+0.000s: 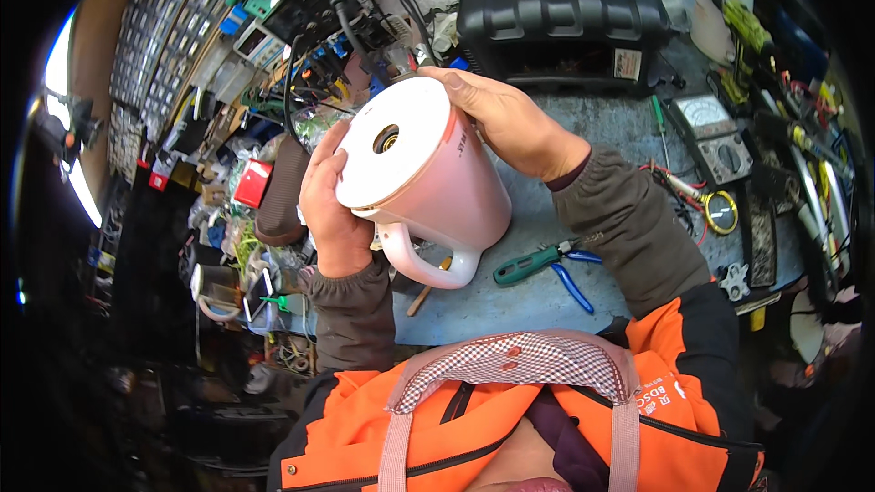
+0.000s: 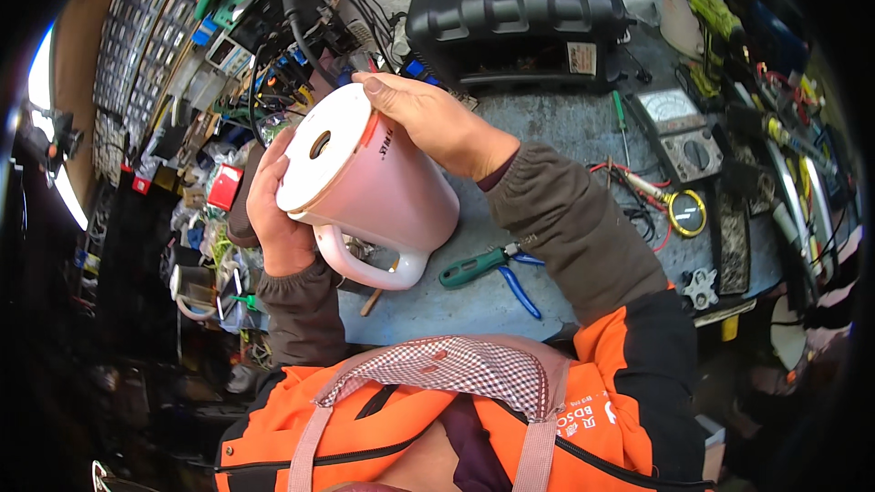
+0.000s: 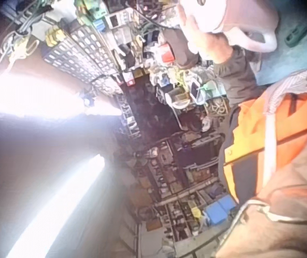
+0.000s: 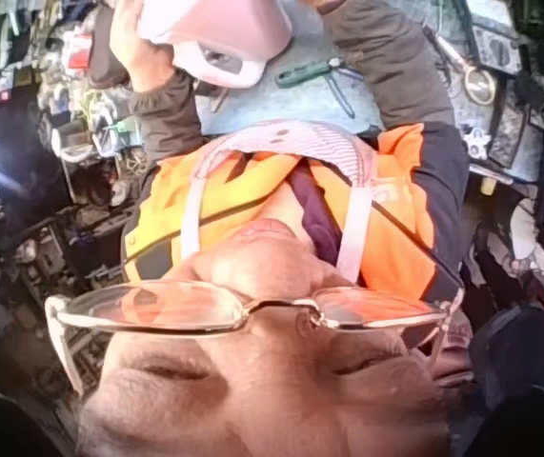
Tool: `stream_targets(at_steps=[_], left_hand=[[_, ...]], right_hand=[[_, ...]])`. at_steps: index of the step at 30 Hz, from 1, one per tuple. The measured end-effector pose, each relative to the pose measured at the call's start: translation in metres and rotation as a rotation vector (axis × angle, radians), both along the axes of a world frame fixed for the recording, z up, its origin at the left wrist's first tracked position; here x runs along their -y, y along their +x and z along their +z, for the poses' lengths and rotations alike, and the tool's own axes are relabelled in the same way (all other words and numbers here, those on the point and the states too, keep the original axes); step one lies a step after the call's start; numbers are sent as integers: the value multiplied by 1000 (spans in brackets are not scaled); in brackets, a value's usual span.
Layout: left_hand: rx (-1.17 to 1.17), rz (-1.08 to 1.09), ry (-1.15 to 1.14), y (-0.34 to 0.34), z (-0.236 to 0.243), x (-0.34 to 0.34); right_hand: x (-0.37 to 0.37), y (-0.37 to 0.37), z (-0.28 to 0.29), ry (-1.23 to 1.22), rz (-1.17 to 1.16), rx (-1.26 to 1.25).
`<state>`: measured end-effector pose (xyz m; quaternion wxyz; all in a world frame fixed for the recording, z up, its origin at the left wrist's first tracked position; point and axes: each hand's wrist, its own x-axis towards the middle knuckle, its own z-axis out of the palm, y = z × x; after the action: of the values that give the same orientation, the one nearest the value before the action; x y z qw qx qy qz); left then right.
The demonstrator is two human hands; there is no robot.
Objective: The person disassembles a pink electric kettle, removes the base plate, and manipulates internal wires and components. They use pliers and a screwdriver to adjust parts, then reattach the base plate and secure it with screws.
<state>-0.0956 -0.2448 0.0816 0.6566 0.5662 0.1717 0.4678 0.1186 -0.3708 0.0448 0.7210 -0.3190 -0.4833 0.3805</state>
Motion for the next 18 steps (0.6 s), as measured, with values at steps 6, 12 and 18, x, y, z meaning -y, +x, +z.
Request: stream_targets(at_steps=[6, 12, 18], left_hand=[[0, -48, 31, -6, -10, -15], [-85, -12, 156, -9, -6, -6], [-95, 47, 158, -6, 1, 8]], right_hand=[[-8, 14, -7, 50, 141, -189], [-12, 13, -8, 34, 160, -166], [-11, 13, -6, 24, 119, -127]])
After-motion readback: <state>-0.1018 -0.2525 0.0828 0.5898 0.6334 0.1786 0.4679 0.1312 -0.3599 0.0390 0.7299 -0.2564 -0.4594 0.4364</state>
